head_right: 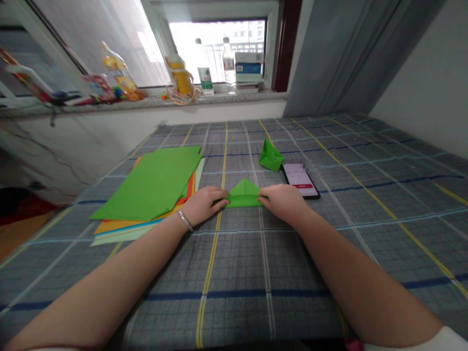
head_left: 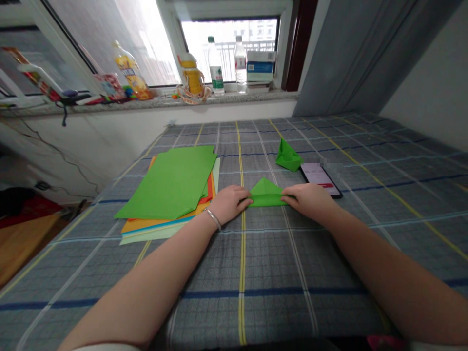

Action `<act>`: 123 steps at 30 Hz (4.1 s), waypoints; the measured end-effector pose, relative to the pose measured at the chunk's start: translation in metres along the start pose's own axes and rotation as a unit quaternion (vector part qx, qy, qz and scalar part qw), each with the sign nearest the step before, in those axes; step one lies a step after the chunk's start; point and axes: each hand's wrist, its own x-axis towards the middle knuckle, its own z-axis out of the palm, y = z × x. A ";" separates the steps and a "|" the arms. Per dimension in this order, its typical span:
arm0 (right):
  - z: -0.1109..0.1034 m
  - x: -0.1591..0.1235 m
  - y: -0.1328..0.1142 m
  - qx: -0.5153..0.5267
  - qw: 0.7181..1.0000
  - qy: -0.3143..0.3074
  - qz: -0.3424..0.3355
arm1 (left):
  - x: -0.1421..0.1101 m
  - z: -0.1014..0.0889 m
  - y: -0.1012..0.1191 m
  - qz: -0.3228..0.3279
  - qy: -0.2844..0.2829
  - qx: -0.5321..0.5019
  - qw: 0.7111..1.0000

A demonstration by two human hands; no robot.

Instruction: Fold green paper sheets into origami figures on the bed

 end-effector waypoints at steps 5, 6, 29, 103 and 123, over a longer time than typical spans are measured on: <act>0.013 0.007 0.005 0.006 0.999 0.029 -0.037 | 0.001 0.006 -0.004 -0.016 0.018 -0.023 0.999; 0.015 0.009 0.006 0.005 0.999 0.032 -0.041 | 0.001 0.007 -0.004 -0.021 0.018 -0.023 0.999; 0.025 0.013 -0.003 0.012 0.994 0.105 -0.039 | 0.002 0.010 0.001 -0.027 0.020 0.045 0.998; 0.033 0.013 0.019 0.102 0.992 0.079 -0.010 | -0.001 0.013 0.020 0.125 -0.046 -0.136 0.982; -0.004 0.000 0.041 0.171 0.977 0.095 -0.081 | -0.002 0.019 0.026 0.139 -0.046 -0.034 0.989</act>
